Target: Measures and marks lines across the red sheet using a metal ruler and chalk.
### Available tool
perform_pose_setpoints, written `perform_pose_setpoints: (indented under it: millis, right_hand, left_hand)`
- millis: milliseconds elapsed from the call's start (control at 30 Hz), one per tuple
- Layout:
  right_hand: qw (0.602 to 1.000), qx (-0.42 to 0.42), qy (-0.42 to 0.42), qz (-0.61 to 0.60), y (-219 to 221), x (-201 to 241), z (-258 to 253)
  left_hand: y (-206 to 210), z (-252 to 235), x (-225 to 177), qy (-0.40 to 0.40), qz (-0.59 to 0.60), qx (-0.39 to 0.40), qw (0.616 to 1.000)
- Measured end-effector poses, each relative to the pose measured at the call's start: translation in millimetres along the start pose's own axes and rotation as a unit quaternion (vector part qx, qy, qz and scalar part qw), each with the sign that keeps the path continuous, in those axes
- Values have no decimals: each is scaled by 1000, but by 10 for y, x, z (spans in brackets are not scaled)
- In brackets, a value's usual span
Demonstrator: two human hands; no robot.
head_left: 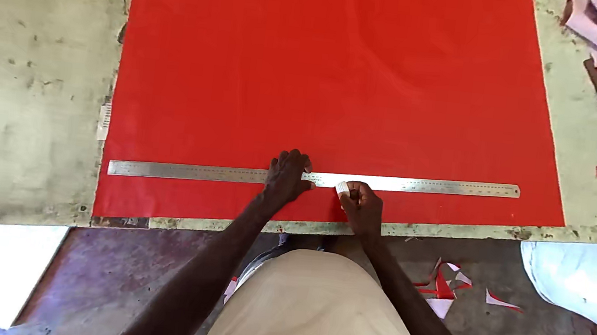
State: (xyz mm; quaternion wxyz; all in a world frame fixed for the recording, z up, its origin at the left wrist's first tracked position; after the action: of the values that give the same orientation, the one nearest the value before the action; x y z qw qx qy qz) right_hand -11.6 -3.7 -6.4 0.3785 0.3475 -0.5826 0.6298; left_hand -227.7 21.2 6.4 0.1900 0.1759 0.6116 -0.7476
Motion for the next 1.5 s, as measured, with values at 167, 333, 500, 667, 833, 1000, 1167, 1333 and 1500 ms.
perform_pose_setpoints:
  millis: [167, 333, 500, 667, 833, 1000, 1167, 1333, 1500]
  right_hand:
    - [998, 4, -15, 60, 143, 76, 9]
    - [994, 10, -23, 104, 219, 139, 46]
    - [987, -4, -39, 156, 250, 202, 84]
    - [971, 23, -54, 233, 288, 380, 49]
    - [979, 103, 50, 169, -79, 490, -212]
    - [995, -55, 51, 61, -510, -48, 75]
    - [989, -145, 11, 36, -649, -321, 233]
    - [986, -153, -36, 61, -629, -266, 76]
    - [984, -156, -53, 69, -602, -291, 34]
  left_hand:
    - [-5, 14, 2, 1, 7, -1, 1000]
    - [-19, 14, -9, 8, 18, -5, 1000]
    - [-5, 5, 5, 17, 12, -2, 1000]
    - [-2, -7, -6, 27, 5, -1, 1000]
    - [11, -12, -12, 37, -1, -2, 999]
    - [29, -20, -4, 38, -7, 3, 999]
    - [15, -24, -18, 38, -3, 3, 999]
    - [-17, -28, -32, 23, -11, 8, 1000]
    - [-13, -41, -35, 11, -19, 22, 1000]
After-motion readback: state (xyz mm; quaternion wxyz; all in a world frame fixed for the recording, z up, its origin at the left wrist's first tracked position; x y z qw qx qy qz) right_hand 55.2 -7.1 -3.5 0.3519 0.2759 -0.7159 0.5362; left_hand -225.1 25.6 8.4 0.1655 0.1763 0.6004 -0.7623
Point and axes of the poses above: each hand's wrist, its own z-axis away from the middle knuckle, its own y-axis out of the palm, x = y × z, the point moved 6 cm from there along -z, towards the middle knuckle, and after that the axes turned 7 degrees about -x, right-handed, at the moved point
